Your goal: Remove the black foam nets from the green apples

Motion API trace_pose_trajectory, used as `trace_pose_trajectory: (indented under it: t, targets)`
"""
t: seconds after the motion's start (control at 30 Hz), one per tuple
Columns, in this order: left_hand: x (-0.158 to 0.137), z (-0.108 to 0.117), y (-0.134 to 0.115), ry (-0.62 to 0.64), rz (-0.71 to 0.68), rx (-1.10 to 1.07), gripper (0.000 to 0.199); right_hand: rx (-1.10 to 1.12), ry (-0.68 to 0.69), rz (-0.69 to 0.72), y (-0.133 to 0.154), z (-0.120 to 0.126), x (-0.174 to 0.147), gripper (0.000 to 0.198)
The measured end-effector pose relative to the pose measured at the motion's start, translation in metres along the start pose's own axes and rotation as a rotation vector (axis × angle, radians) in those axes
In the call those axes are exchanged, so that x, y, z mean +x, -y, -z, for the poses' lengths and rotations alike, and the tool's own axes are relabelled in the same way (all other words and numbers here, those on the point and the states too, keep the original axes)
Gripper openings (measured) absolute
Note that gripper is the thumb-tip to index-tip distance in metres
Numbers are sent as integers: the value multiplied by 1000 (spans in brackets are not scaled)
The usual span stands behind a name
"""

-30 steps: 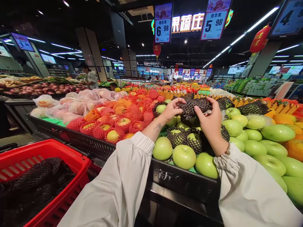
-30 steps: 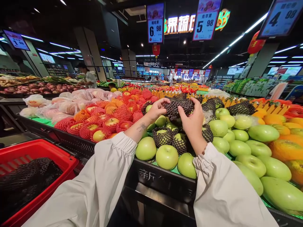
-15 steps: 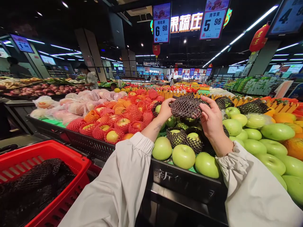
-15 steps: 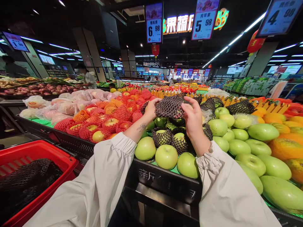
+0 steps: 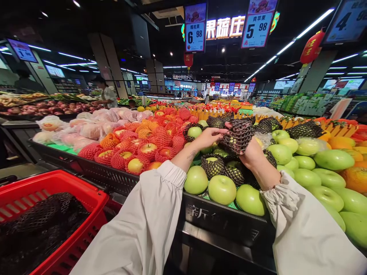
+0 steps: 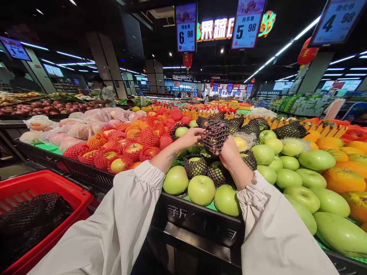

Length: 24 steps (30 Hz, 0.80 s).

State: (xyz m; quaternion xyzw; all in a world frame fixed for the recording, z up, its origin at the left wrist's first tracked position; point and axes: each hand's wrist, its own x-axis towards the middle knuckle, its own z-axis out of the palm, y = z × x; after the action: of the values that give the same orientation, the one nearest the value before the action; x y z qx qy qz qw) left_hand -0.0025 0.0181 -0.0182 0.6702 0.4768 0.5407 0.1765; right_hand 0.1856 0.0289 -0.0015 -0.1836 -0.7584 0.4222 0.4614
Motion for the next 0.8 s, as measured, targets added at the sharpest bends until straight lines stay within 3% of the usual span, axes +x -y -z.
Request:
trace_pose_trajectory:
  t: [0.07, 0.13, 0.23, 0.3, 0.5, 0.67, 0.8]
  targets:
    - [-4, -2, 2, 163, 18, 112, 29, -148, -130, 41, 0, 7, 4, 41]
    - [-10, -1, 1, 228, 40, 293, 33, -442, -183, 67, 0, 14, 6, 32]
    - [-16, 1, -4, 207, 187, 631, 41, -956, -83, -12, 0, 19, 6, 26]
    - [-18, 0, -8, 223, 284, 808, 46, -1117, 37, -71, -3, 16, 7, 27]
    - [-17, -11, -7, 371, 317, 952, 65, -1214, 330, -174, -9, 6, 12, 47]
    - [-17, -11, 0, 342, 330, 934, 82, -1265, 303, -216, -8, 6, 13, 46]
    - [-17, -10, -2, 317, 231, 986, 78, -1257, 236, -203, -10, 6, 13, 46]
